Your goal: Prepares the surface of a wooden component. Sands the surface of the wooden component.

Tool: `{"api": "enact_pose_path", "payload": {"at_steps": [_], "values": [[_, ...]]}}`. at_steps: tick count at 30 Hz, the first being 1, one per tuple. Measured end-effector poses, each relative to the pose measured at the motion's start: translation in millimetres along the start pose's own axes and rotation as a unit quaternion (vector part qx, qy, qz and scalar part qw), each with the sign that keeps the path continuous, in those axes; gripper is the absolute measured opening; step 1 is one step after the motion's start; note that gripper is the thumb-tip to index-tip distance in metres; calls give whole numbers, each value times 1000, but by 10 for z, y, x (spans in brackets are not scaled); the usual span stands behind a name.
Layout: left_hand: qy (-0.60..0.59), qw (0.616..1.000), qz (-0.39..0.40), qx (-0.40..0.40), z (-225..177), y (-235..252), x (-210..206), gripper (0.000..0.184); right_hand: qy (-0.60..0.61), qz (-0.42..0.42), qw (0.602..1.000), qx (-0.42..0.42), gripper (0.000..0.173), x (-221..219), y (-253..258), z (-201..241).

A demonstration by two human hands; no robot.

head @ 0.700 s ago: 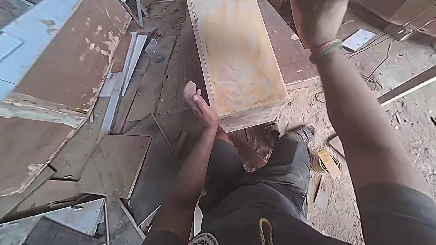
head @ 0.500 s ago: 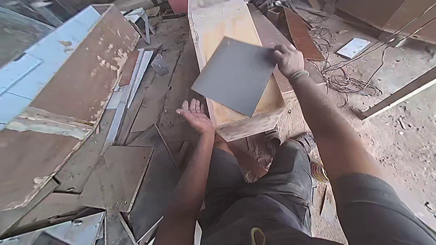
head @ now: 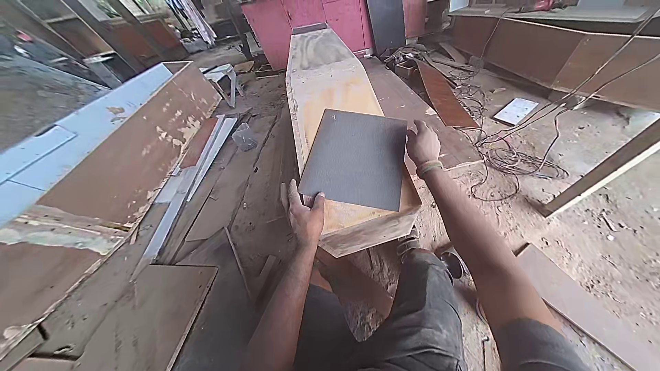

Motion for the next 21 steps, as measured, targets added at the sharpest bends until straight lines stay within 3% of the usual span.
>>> {"api": "enact_pose_path", "payload": {"at_steps": [3, 6, 9, 12, 14, 17, 21], "values": [[-1, 999, 19, -34, -74, -11, -15, 68, 64, 77, 994, -39, 72, -117, -439, -283], [19, 997, 22, -70, -145, -34, -15, 53, 26, 163, 986, -27, 65, -284, -709, -270], [44, 995, -3, -91, -207, -84, 42, 49, -15, 143, 990, 6, 62, -316, -626, -128], [81, 983, -59, -153, -258, -172, 87, 44, 23, 145, 988, 52, 58, -389, -401, 15], [114, 978, -36, -168, -274, -212, 68, 55, 43, 162, 984, 66, 60, -488, -206, 51], [130, 976, 26, -172, -280, -309, 47, 88, 77, 174, 980, 61, 61, -556, -134, 35], [90, 973, -27, -211, -257, -496, 93, 89, 117, 188, 973, 64, 61, -559, -187, -85]]}}
Point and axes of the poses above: each hand's wrist, its own y-axis towards the middle knuckle, its own x-axis out of the back of the hand, z = x × y, the point moved 9 cm from there along y, towards the middle knuckle, and after that the axes turned 12 degrees about -x, right-handed, at the moved point
